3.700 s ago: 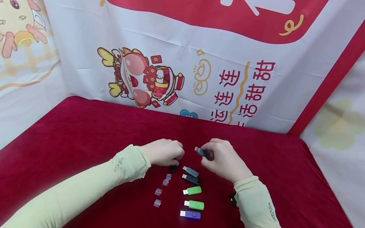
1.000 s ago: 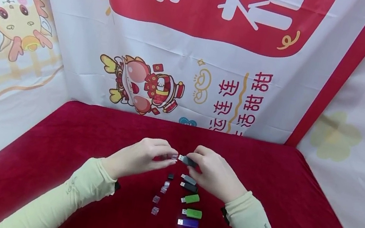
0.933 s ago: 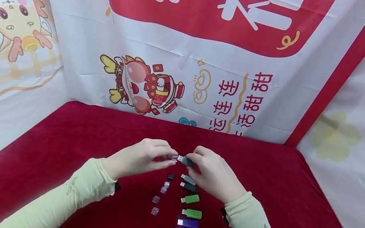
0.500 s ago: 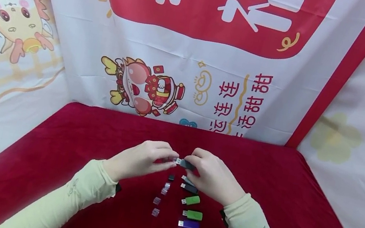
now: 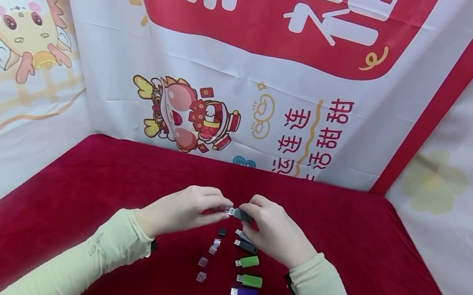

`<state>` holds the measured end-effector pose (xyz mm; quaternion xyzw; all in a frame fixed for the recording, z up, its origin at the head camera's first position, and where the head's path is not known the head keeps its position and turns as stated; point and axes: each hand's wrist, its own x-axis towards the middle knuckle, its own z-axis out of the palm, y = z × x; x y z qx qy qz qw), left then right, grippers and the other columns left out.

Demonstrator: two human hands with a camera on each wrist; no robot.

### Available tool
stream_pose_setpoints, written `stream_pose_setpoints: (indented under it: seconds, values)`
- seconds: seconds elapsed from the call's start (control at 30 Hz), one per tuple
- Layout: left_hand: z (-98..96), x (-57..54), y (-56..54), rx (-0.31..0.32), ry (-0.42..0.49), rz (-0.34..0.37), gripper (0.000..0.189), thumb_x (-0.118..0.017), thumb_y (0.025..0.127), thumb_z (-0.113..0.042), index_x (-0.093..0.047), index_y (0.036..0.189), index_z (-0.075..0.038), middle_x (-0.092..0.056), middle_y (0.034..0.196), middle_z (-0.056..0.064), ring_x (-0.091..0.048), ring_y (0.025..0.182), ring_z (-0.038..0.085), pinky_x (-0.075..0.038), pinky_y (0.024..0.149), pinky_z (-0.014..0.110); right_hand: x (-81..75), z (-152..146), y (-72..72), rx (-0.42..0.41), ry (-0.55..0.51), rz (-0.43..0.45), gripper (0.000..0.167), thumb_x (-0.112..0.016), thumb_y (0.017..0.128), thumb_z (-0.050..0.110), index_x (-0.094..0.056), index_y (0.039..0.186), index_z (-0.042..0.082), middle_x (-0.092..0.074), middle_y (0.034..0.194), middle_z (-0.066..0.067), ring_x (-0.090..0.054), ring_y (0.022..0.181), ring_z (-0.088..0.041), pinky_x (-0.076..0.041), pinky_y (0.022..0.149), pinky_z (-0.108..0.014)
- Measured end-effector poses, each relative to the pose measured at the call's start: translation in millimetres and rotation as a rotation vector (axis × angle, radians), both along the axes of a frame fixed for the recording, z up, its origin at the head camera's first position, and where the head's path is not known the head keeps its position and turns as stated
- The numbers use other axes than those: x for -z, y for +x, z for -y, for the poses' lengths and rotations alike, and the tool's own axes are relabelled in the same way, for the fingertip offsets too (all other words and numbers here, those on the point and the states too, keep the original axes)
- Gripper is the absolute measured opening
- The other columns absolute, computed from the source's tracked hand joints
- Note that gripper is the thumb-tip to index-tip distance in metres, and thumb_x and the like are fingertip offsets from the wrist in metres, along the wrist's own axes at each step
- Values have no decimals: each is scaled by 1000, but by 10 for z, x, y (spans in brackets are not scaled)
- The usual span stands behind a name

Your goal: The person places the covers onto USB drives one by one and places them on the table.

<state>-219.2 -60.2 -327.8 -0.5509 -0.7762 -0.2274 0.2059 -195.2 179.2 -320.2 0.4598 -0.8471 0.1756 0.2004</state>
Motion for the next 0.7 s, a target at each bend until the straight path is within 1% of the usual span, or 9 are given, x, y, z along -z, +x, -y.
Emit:
stream_pose_setpoints:
  seconds: [0.27, 0.4, 0.57, 0.7]
  values:
    - [-18, 16, 14, 7, -1, 5, 17, -72, 92, -13, -70, 107, -5, -64, 91, 0, -55, 76, 5, -45, 74, 10, 19, -11, 1, -8, -5, 21, 33, -86, 73, 3, -72, 104, 3, -62, 97, -2, -61, 83, -12, -55, 74, -25]
    - [-23, 16, 17, 9, 4, 0, 16, -72, 91, -12, -70, 106, -5, -62, 89, -1, -54, 75, 5, -44, 72, 10, 19, -5, 2, -2, -8, 8, 35, -87, 72, 2, -72, 103, 3, -63, 97, -2, -61, 84, -12, -55, 75, -26]
    - [-18, 13, 17, 12, -2, -1, 19, -74, 89, -11, -69, 105, -4, -63, 91, 1, -56, 75, 7, -45, 72, 10, 18, 8, 3, 3, -8, -7, 34, -87, 71, 2, -72, 102, 3, -62, 96, -2, -61, 83, -12, -55, 75, -25]
    - [-23, 7, 30, -6, -12, 1, 20, -74, 89, -11, -68, 107, -4, -64, 92, 2, -57, 76, 8, -45, 73, 11, 20, 10, -1, 6, -9, -13, 33, -87, 71, 1, -72, 101, 4, -62, 96, -2, -61, 82, -11, -55, 74, -25]
